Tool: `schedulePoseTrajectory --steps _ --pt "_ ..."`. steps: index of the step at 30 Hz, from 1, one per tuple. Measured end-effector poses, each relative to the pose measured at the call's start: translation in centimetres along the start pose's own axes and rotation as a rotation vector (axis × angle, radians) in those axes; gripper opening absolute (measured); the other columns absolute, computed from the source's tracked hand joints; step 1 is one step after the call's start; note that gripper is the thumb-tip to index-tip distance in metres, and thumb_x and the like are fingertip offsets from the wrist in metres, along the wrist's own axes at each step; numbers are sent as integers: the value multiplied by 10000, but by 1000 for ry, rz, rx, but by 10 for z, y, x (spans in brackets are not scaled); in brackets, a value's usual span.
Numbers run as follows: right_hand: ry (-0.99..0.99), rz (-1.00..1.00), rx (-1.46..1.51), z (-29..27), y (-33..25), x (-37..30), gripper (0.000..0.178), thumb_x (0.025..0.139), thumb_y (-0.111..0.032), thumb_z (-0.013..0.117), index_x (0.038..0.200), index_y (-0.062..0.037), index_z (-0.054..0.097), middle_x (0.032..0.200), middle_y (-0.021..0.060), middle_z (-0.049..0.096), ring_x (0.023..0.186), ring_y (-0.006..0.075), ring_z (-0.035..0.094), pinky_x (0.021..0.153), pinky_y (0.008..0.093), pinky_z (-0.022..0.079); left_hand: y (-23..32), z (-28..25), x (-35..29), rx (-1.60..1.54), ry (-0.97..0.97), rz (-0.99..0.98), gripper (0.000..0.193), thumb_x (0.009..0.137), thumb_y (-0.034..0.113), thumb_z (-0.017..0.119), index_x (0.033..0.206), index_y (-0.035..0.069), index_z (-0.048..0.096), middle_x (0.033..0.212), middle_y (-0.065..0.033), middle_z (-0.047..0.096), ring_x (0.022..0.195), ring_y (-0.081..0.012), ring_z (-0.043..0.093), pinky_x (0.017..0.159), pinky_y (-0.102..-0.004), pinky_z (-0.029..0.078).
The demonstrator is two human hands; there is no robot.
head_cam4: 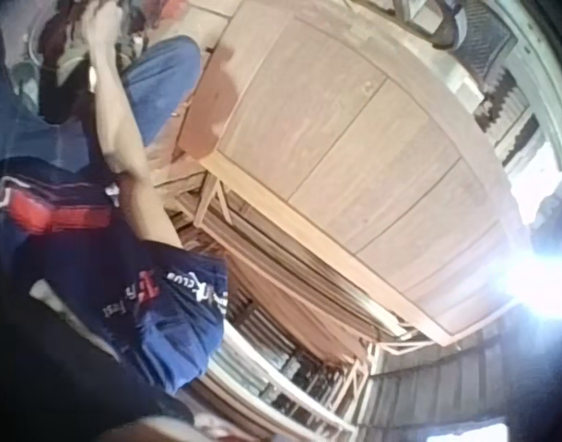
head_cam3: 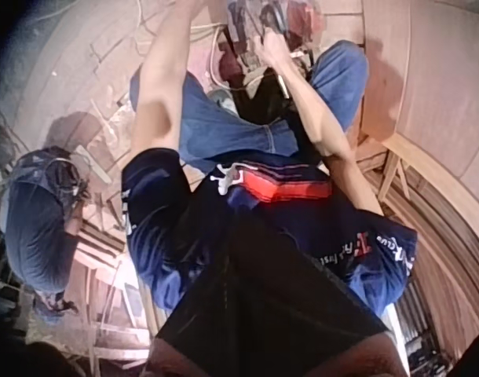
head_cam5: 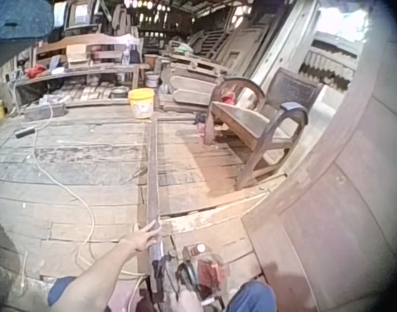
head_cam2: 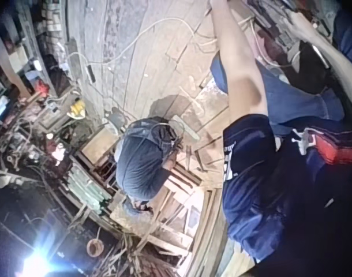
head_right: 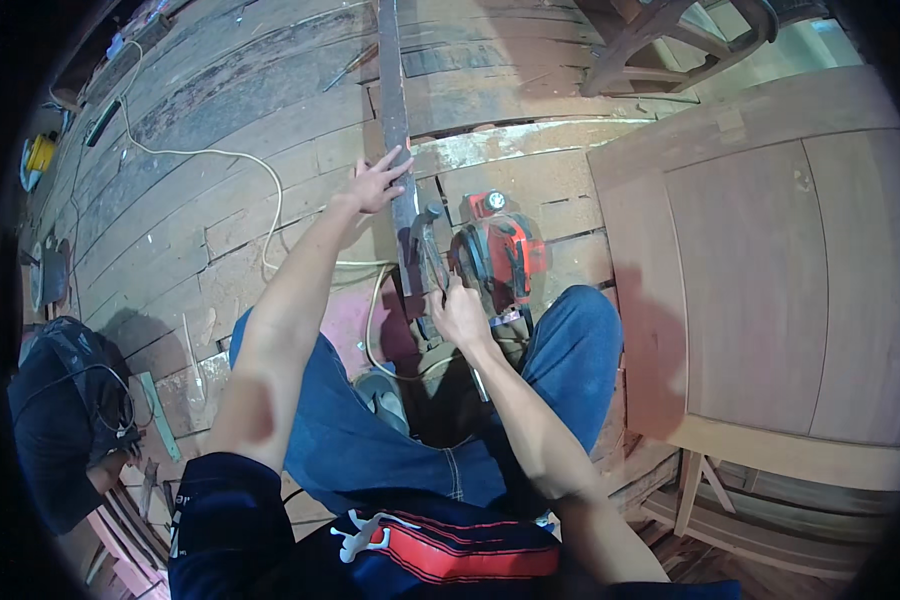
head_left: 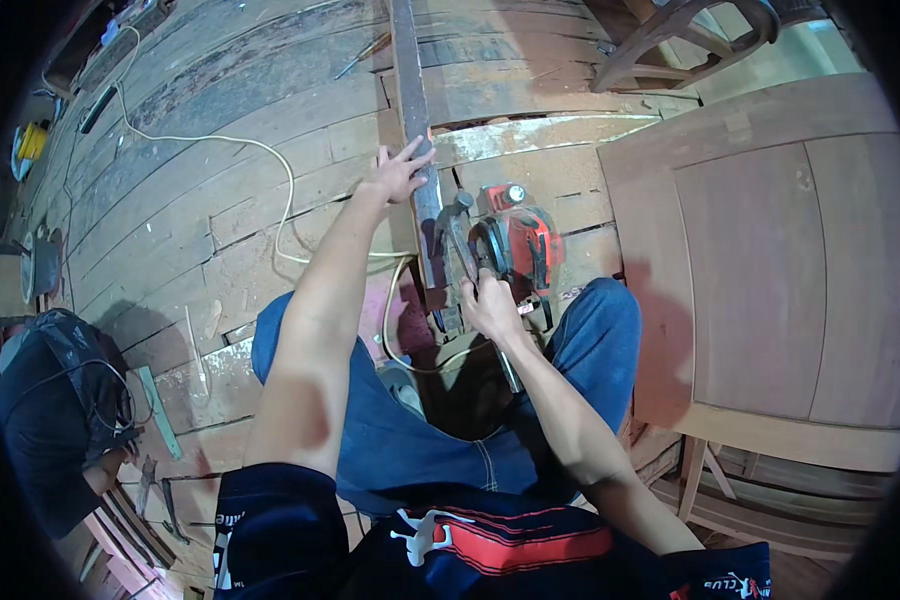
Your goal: Hammering and adjusting a metal strip onto wooden floorboards.
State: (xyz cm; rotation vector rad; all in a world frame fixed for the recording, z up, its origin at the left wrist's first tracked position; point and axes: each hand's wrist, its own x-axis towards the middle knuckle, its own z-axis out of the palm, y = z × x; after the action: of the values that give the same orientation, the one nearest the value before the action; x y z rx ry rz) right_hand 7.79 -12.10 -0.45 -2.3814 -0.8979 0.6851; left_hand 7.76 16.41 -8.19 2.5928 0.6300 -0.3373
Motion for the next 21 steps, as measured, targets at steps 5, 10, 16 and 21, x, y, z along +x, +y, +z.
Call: schedulePoseTrajectory --steps 5,10,16,21 --pt "-33 -82 -17 8 -5 -2 289 913 -192 498 900 96 476 682 346 572 703 495 598 611 558 480 -6 -7 -5 103 -90 -56 603 926 480 455 1446 487 151 1564 137 -14 1355 -450 194 1079 -578 247" --pt "-72 -88 -46 10 -2 -2 258 914 -160 489 923 94 444 680 345 572 716 497 597 617 566 480 -4 -9 -8 85 -93 -81 594 926 492 442 1444 490 152 1560 155 -21 1354 -447 201 1069 -586 262" --pt "-65 -9 -58 1 -6 1 322 913 -212 490 914 108 452 696 369 562 745 500 595 641 557 486 -6 -13 -6 98 -114 -86 600 921 513 439 1444 494 144 1555 175 -25 1354 -433 214 1060 -588 281" --pt "-113 8 -83 -9 -9 7 296 897 -174 498 920 119 471 740 372 578 768 505 600 692 558 491 -3 -8 1 97 -101 -67 609 918 524 438 1445 492 134 1553 178 -28 1348 -437 233 1067 -602 272"
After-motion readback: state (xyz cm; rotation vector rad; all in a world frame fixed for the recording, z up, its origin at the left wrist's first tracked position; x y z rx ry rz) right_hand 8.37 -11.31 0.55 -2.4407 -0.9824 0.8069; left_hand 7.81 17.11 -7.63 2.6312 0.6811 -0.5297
